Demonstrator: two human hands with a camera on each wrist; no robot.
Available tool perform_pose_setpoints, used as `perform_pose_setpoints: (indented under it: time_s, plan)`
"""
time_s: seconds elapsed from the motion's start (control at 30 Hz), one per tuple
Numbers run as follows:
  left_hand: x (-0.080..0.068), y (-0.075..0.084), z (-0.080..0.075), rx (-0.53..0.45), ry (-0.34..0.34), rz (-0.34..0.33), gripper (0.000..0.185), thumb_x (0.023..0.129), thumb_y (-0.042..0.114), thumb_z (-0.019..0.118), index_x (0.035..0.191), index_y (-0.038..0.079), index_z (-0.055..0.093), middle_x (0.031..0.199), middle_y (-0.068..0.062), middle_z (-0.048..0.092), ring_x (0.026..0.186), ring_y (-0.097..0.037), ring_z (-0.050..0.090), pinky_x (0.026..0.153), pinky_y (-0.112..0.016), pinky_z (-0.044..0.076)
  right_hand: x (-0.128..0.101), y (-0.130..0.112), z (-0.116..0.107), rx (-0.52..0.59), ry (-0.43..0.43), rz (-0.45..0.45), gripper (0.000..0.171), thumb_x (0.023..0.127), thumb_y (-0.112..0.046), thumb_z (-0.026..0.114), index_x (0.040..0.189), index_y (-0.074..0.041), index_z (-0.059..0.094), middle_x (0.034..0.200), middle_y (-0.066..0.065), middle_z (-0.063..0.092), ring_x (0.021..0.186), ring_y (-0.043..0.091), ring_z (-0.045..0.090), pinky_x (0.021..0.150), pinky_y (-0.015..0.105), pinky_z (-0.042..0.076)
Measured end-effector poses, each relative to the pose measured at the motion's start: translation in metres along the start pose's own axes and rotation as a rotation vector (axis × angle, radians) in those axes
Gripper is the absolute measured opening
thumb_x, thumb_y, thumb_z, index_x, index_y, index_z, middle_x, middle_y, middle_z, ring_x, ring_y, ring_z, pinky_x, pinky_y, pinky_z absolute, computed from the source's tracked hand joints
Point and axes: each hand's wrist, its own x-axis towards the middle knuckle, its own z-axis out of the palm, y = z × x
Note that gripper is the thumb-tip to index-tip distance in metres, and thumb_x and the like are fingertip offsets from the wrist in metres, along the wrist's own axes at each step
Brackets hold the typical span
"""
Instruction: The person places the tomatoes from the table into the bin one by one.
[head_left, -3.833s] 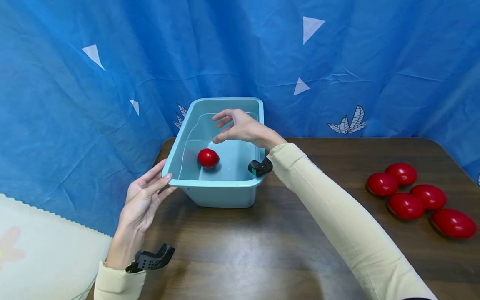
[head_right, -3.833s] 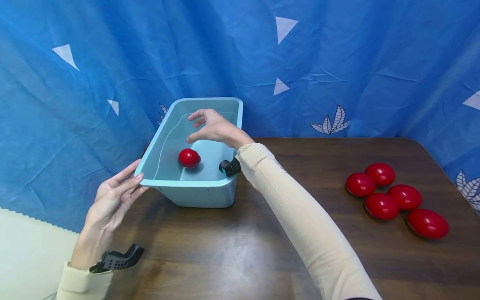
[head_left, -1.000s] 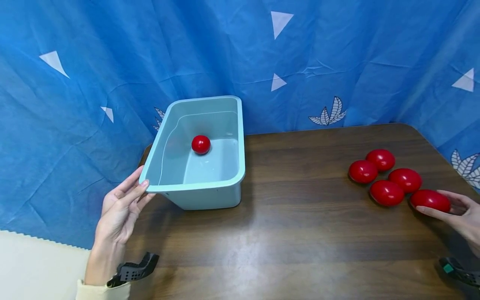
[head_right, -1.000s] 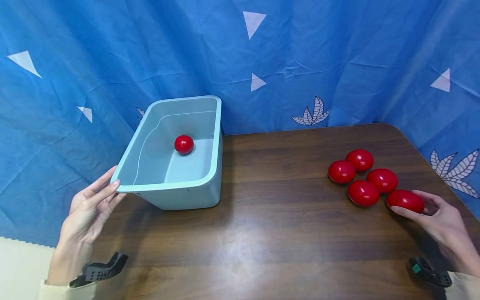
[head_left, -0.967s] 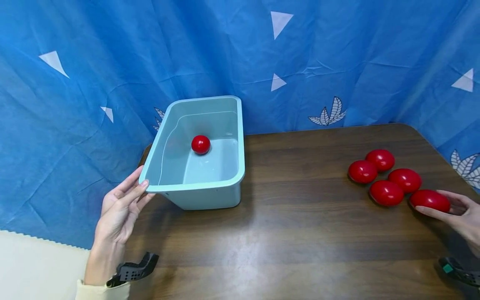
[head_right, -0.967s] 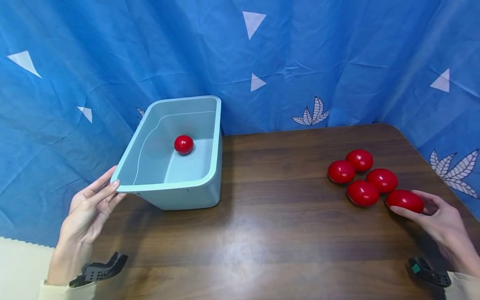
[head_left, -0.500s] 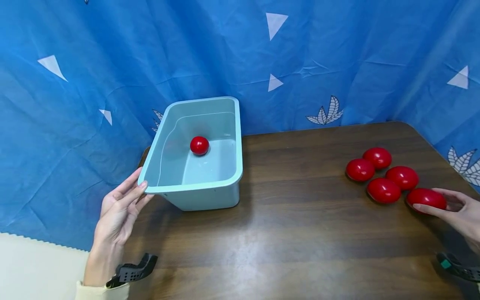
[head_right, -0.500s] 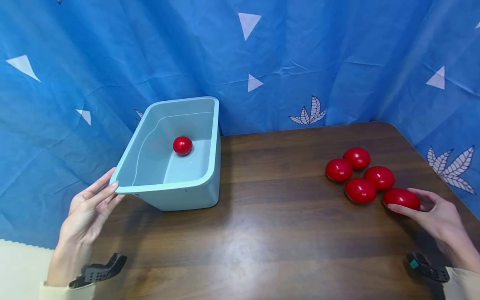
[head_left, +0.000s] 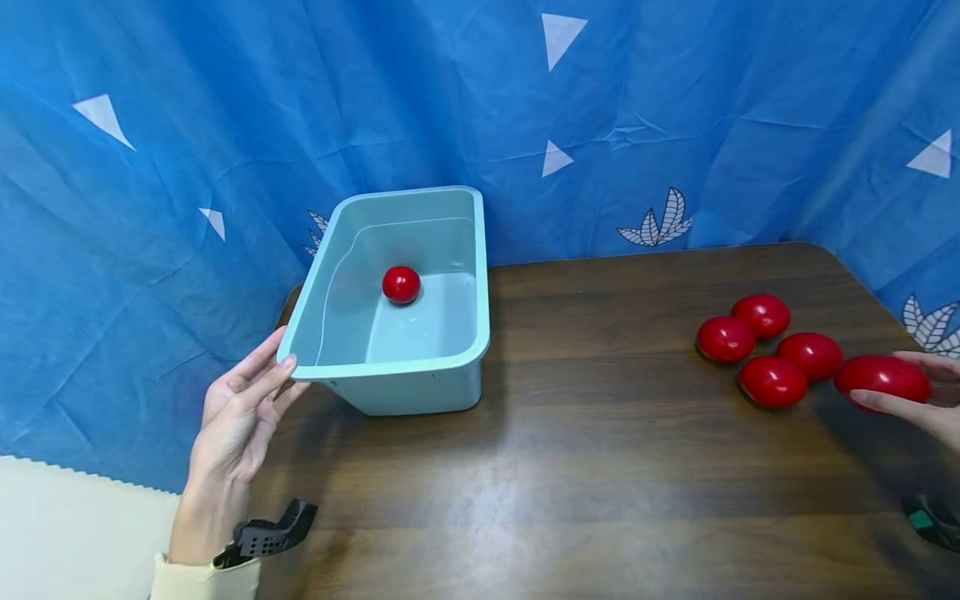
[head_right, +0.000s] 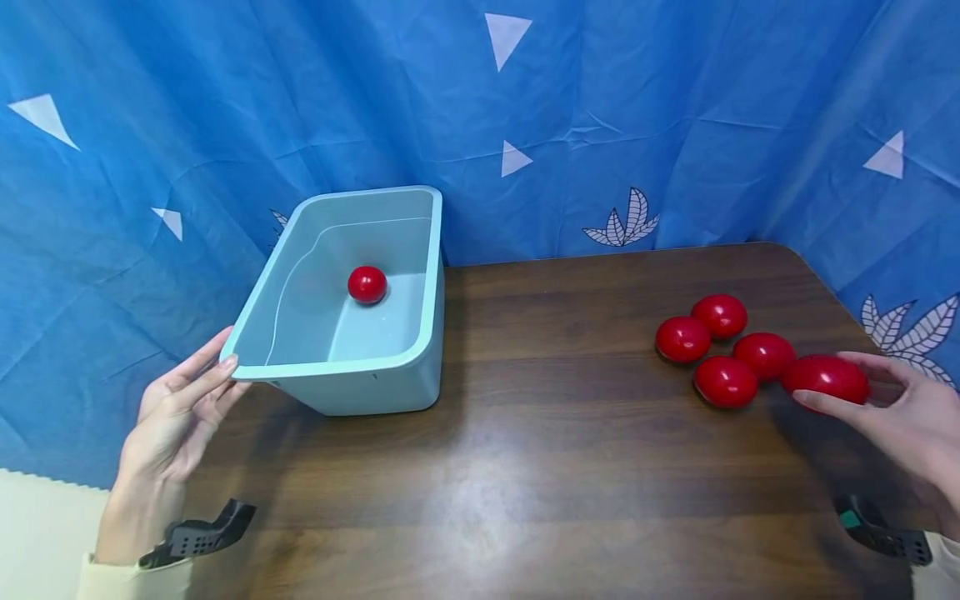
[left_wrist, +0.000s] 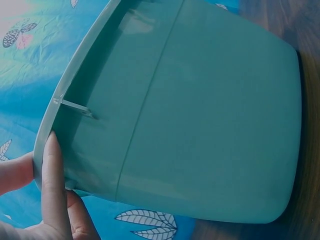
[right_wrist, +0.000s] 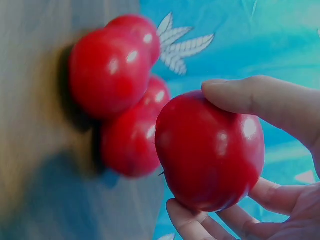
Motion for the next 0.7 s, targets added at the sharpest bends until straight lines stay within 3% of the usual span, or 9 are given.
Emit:
perform_pose_setpoints:
  time_s: [0.07,0.1,0.17,0.23,0.3,0.4,0.57,0.63,0.7]
  plan:
    - [0.0,-0.001,0.0,0.001,0.0,0.0,0.04,0.102,-0.012,0.055,0.134,0.009,0.07,0.131,-0.009,0.068,0.113,-0.021,0.073,0.09,-0.032,0.061,-0.004,-0.008,-0.001,0.035,0.005,-0.043,0.069,0.103,-0.027,0.066,0.157,0.006,0.038,0.154,0.018,0.05,0.111,0.007,0.052,0.083,-0.002,0.039]
    - [0.001,-0.001,0.0,0.002,0.0,0.002,0.04,0.102,-0.012,0.055,0.134,0.009,0.069,0.131,-0.009,0.067,0.113,-0.021,0.073,0.09,-0.032,0.061,-0.006,-0.013,-0.002,0.051,-0.004,-0.069,0.071,0.102,-0.028,0.068,0.157,0.005,0.038,0.152,0.018,0.051,0.101,-0.004,0.047,0.077,-0.003,0.038]
    - [0.001,-0.001,0.0,0.002,-0.003,0.004,0.04,0.103,-0.012,0.055,0.134,0.008,0.069,0.132,-0.009,0.067,0.113,-0.021,0.073,0.09,-0.032,0.061,-0.008,-0.022,-0.002,0.1,-0.03,-0.115,0.072,0.1,-0.028,0.073,0.157,0.002,0.041,0.134,-0.005,0.057,0.086,-0.017,0.032,0.063,-0.004,0.034]
    - [0.001,-0.001,-0.001,0.0,-0.007,0.006,0.041,0.103,-0.012,0.055,0.135,0.009,0.069,0.132,-0.009,0.067,0.113,-0.021,0.073,0.09,-0.032,0.061,-0.01,-0.032,-0.001,0.116,-0.073,-0.141,0.073,0.1,-0.03,0.073,0.158,0.0,0.04,0.126,-0.008,0.056,0.082,-0.015,0.034,0.06,-0.002,0.036]
    - [0.0,-0.002,-0.001,-0.001,-0.009,0.01,0.041,0.103,-0.012,0.054,0.134,0.009,0.069,0.132,-0.009,0.068,0.113,-0.021,0.073,0.09,-0.032,0.061,-0.012,-0.045,0.0,0.105,-0.125,-0.144,0.077,0.1,-0.032,0.073,0.158,0.002,0.037,0.137,0.015,0.058,0.088,0.001,0.048,0.058,0.002,0.038]
    - [0.0,-0.002,-0.002,-0.001,-0.01,0.015,0.041,0.103,-0.012,0.054,0.135,0.008,0.069,0.132,-0.009,0.068,0.113,-0.021,0.073,0.09,-0.032,0.061,-0.012,-0.063,0.004,0.096,-0.16,-0.136,0.078,0.099,-0.038,0.074,0.16,-0.003,0.038,0.147,0.031,0.046,0.093,0.009,0.048,0.058,0.006,0.041]
    - [0.0,-0.003,-0.002,0.004,-0.01,0.016,0.041,0.103,-0.012,0.055,0.136,0.008,0.068,0.133,-0.009,0.067,0.113,-0.022,0.073,0.09,-0.032,0.061,-0.015,-0.097,0.014,0.22,-0.184,-0.173,0.073,0.095,-0.037,0.08,0.158,-0.021,0.045,0.123,-0.013,0.053,0.089,0.001,0.048,0.06,0.01,0.051]
    - [0.0,-0.003,-0.002,0.004,-0.009,0.015,0.041,0.103,-0.012,0.055,0.136,0.008,0.068,0.133,-0.009,0.067,0.113,-0.022,0.073,0.09,-0.032,0.061,-0.017,-0.113,0.02,0.267,-0.21,-0.202,0.075,0.093,-0.035,0.082,0.157,-0.023,0.046,0.118,-0.019,0.05,0.093,0.004,0.051,0.062,0.012,0.053]
    - [0.0,-0.003,-0.001,-0.001,-0.004,0.011,0.041,0.103,-0.012,0.055,0.136,0.008,0.068,0.133,-0.009,0.068,0.112,-0.022,0.074,0.089,-0.032,0.061,-0.019,-0.129,0.025,0.289,-0.234,-0.227,0.077,0.091,-0.035,0.084,0.158,-0.026,0.046,0.132,-0.009,0.053,0.101,0.006,0.049,0.065,0.011,0.053]
